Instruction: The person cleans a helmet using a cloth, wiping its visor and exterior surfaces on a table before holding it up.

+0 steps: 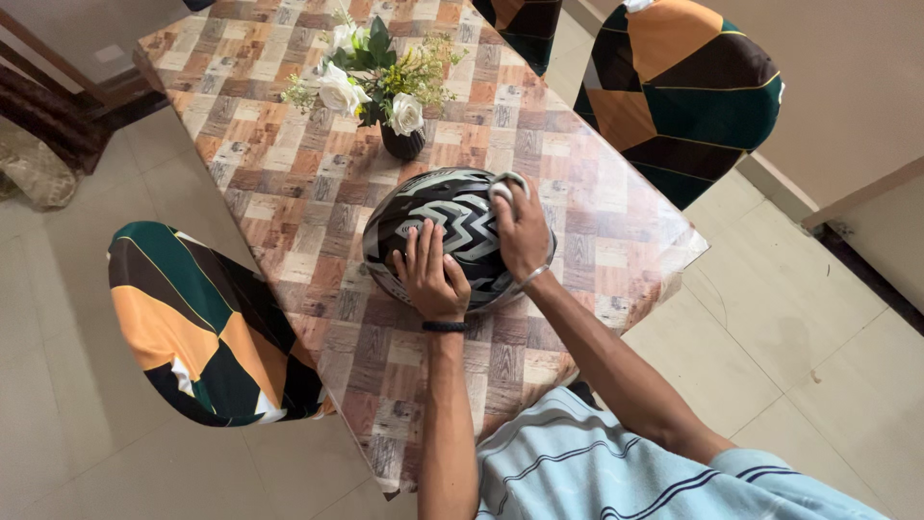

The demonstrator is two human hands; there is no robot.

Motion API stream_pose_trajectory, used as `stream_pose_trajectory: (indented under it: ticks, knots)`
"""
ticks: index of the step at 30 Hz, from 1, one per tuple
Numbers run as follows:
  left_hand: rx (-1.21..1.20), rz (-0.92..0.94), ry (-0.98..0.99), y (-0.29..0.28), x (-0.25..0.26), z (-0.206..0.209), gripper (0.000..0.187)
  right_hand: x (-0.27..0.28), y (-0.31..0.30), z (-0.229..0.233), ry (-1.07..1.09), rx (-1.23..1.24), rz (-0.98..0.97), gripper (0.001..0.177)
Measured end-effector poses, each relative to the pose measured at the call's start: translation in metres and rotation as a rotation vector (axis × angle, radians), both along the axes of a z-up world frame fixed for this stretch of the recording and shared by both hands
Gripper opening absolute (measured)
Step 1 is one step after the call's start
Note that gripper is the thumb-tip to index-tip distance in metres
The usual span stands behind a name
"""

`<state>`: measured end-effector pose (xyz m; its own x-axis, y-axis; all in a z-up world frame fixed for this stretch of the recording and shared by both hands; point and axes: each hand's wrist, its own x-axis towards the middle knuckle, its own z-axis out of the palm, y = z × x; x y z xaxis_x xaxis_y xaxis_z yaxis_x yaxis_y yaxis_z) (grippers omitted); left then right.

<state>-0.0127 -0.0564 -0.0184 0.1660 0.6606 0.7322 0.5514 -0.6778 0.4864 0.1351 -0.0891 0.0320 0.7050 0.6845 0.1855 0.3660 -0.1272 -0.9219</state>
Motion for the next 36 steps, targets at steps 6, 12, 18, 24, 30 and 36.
stream_pose_trajectory:
  ticks: [6, 12, 18, 24, 30, 36]
  knots:
    - [-0.029, -0.006, 0.013, -0.001, -0.003, -0.005, 0.042, -0.021, 0.003, 0.009, -0.636, 0.081, 0.204, 0.030]
    - [0.008, -0.011, 0.001, -0.002, -0.003, 0.003, 0.043, -0.003, -0.025, -0.031, -0.550, 0.274, 0.187, 0.029]
    - [-0.003, 0.003, 0.020, -0.005, -0.002, 0.009, 0.043, 0.026, -0.017, -0.055, 0.122, 0.198, -0.084, 0.036]
    - [-0.002, -0.007, 0.013, -0.002, -0.002, 0.006, 0.044, -0.009, -0.009, -0.013, -0.139, -0.145, -0.041, 0.031]
    - [0.012, -0.010, 0.007, 0.000, -0.003, -0.002, 0.042, -0.022, -0.032, -0.020, -0.594, 0.235, 0.204, 0.030]
    - [0.004, -0.006, 0.013, -0.002, -0.001, 0.001, 0.043, -0.010, -0.048, -0.061, -0.475, 0.311, 0.083, 0.030]
